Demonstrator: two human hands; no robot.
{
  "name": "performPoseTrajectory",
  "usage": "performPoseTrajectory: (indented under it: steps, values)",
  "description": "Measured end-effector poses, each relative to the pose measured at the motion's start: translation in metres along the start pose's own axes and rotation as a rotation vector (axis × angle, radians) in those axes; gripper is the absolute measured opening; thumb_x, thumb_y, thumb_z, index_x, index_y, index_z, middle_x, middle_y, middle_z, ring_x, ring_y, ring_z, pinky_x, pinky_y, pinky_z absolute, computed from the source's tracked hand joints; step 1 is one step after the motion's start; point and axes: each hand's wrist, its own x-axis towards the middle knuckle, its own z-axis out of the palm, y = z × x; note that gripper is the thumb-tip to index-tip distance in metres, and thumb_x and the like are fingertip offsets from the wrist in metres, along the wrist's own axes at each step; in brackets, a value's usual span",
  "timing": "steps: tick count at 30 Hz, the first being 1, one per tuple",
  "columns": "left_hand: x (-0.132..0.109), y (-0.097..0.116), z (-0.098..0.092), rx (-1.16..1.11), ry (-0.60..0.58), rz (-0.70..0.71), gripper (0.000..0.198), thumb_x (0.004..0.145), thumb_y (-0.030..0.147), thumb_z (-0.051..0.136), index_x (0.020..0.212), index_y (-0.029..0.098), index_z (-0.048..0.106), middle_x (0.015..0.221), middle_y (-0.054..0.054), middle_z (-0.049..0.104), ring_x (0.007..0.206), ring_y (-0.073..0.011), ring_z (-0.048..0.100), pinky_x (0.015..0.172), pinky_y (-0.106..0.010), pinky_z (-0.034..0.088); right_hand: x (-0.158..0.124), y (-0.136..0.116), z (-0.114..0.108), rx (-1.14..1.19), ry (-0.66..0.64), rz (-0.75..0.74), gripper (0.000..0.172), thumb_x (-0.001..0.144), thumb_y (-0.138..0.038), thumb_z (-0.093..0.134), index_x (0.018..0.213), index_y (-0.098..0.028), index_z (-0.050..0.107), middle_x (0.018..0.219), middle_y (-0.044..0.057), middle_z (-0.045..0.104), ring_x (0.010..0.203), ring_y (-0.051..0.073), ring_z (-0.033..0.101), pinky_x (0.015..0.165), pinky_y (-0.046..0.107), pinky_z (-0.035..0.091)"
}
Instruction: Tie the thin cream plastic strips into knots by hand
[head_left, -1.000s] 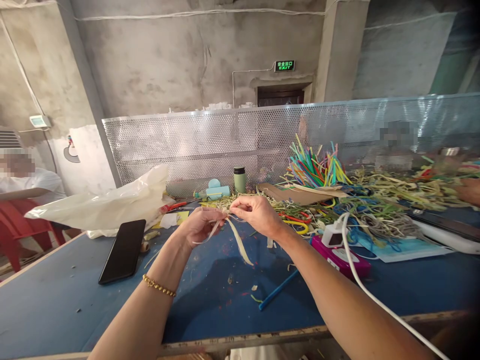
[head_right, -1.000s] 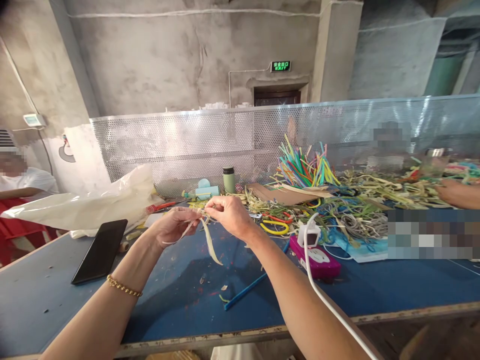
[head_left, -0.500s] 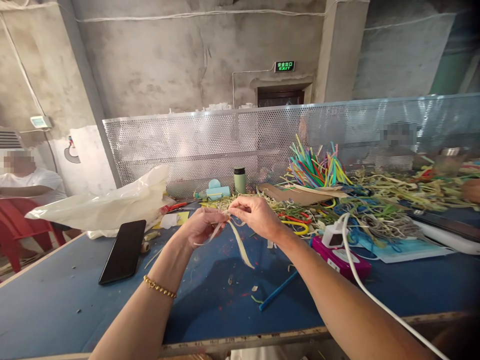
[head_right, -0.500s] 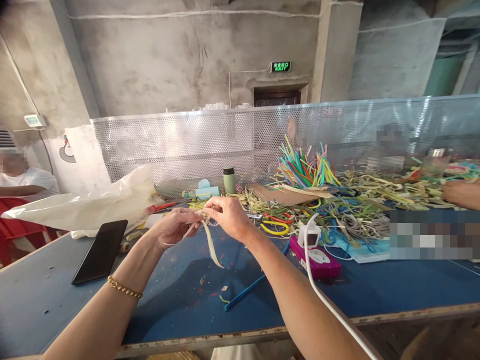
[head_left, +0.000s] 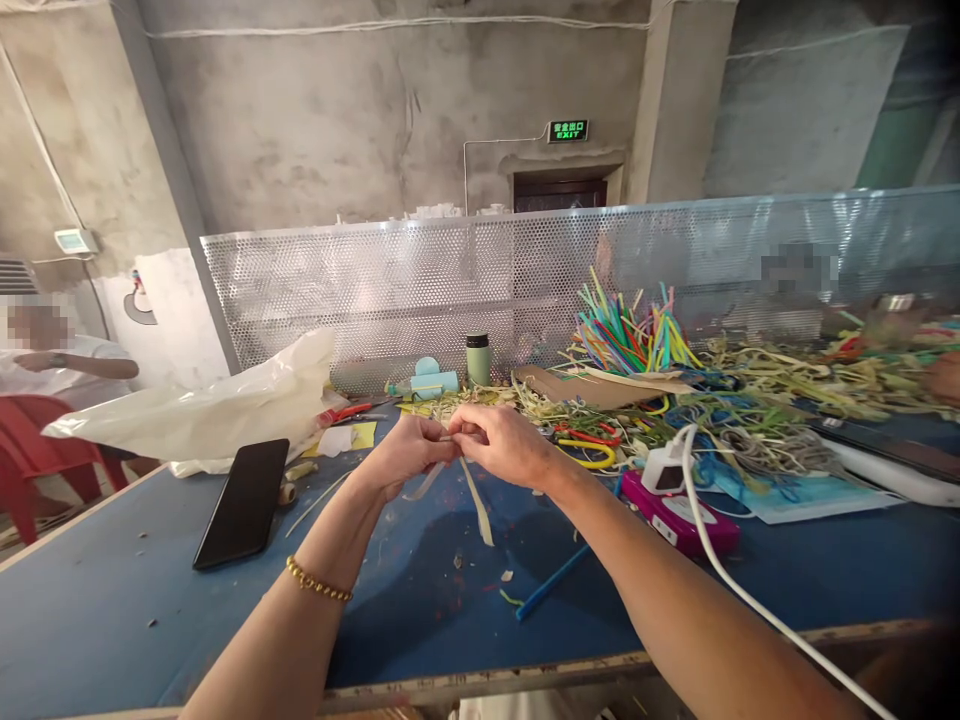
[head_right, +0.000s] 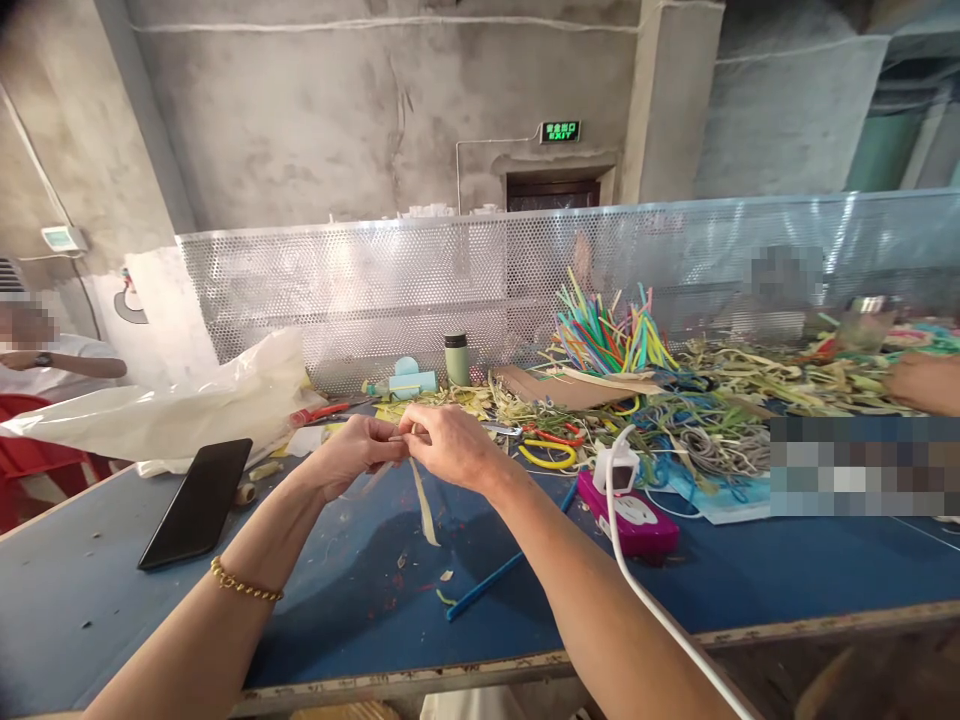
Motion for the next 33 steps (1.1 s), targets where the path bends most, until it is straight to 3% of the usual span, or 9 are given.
performPoseTrajectory:
  steps: [3, 6, 10, 15, 23, 26, 28, 31, 33]
  values:
    - [-0.001, 0.002, 0.002, 0.039, -0.012, 0.027, 0.021, 0.064, 0.026, 0.068, 0.05, 0.014, 0.057, 0.046, 0.005, 0.037, 0.047, -0.0061, 0.026, 0.047, -0.024, 0.016, 0.002, 0.001, 0.0, -0.012, 0.056, -0.047, 0.013, 0.076, -0.007, 0.061, 0.075, -0.019, 0.066, 0.08, 0.002, 0.06, 0.073, 0.013, 0.053, 0.068, 0.026, 0.038]
    - [-0.001, 0.002, 0.003, 0.048, -0.042, 0.06, 0.027, 0.064, 0.029, 0.07, 0.049, 0.015, 0.053, 0.048, 0.005, 0.036, 0.049, -0.0064, 0.026, 0.048, -0.025, 0.016, 0.005, 0.001, -0.003, 0.118, 0.108, -0.065, 0.011, 0.076, -0.008, 0.064, 0.074, -0.018, 0.067, 0.086, 0.003, 0.06, 0.086, 0.016, 0.056, 0.08, 0.03, 0.042]
    - [0.0, -0.001, 0.004, 0.14, -0.072, 0.083, 0.028, 0.067, 0.031, 0.071, 0.05, 0.016, 0.054, 0.048, 0.004, 0.04, 0.047, -0.007, 0.028, 0.047, -0.026, 0.018, 0.006, 0.0, -0.008, 0.343, 0.119, -0.012, 0.006, 0.082, -0.019, 0.064, 0.079, -0.018, 0.069, 0.09, 0.004, 0.064, 0.082, 0.014, 0.056, 0.074, 0.029, 0.042]
    - [-0.003, 0.0, 0.008, 0.217, -0.176, 0.088, 0.022, 0.07, 0.03, 0.068, 0.056, 0.015, 0.062, 0.05, 0.002, 0.048, 0.048, -0.0083, 0.033, 0.047, -0.026, 0.022, 0.006, -0.005, -0.008, 0.58, 0.169, 0.109, 0.017, 0.084, -0.032, 0.064, 0.083, -0.016, 0.066, 0.084, 0.003, 0.065, 0.076, 0.013, 0.055, 0.07, 0.028, 0.043]
    - [-0.007, 0.002, 0.009, 0.256, -0.317, 0.07, 0.018, 0.073, 0.028, 0.066, 0.063, 0.014, 0.069, 0.054, 0.0, 0.054, 0.049, -0.0089, 0.039, 0.047, -0.025, 0.026, 0.008, -0.006, -0.003, 0.797, 0.38, 0.21, 0.022, 0.079, -0.036, 0.07, 0.085, -0.017, 0.064, 0.083, 0.003, 0.066, 0.078, 0.014, 0.059, 0.075, 0.029, 0.047]
    - [-0.008, 0.004, 0.009, 0.138, -0.305, 0.032, 0.017, 0.071, 0.03, 0.07, 0.067, 0.014, 0.072, 0.057, -0.001, 0.058, 0.052, -0.0093, 0.044, 0.05, -0.024, 0.032, 0.009, -0.001, -0.002, 0.707, 0.342, 0.164, 0.023, 0.082, -0.04, 0.067, 0.088, -0.018, 0.066, 0.085, 0.004, 0.068, 0.079, 0.015, 0.06, 0.076, 0.03, 0.048]
    - [-0.008, 0.005, 0.009, 0.022, -0.257, 0.016, 0.017, 0.07, 0.03, 0.073, 0.067, 0.013, 0.072, 0.057, -0.001, 0.058, 0.051, -0.0084, 0.043, 0.05, -0.023, 0.031, 0.009, 0.003, -0.005, 0.508, 0.334, 0.105, 0.024, 0.086, -0.041, 0.063, 0.092, -0.019, 0.068, 0.09, 0.006, 0.07, 0.083, 0.018, 0.061, 0.078, 0.033, 0.048]
    - [-0.004, 0.004, 0.008, -0.219, -0.11, -0.017, 0.019, 0.067, 0.031, 0.077, 0.068, 0.013, 0.073, 0.06, -0.002, 0.06, 0.051, -0.007, 0.043, 0.049, -0.022, 0.03, 0.009, 0.008, -0.015, 0.087, 0.571, 0.03, 0.024, 0.091, -0.038, 0.056, 0.092, -0.018, 0.07, 0.098, 0.009, 0.07, 0.096, 0.022, 0.059, 0.089, 0.038, 0.042]
    - [0.001, 0.0, 0.007, -0.395, 0.036, -0.036, 0.021, 0.063, 0.032, 0.08, 0.068, 0.013, 0.072, 0.061, -0.002, 0.06, 0.052, -0.0071, 0.045, 0.05, -0.022, 0.03, 0.009, 0.011, -0.021, -0.076, 0.715, 0.051, 0.029, 0.093, -0.038, 0.053, 0.082, -0.017, 0.069, 0.092, 0.01, 0.069, 0.092, 0.022, 0.057, 0.087, 0.038, 0.041]
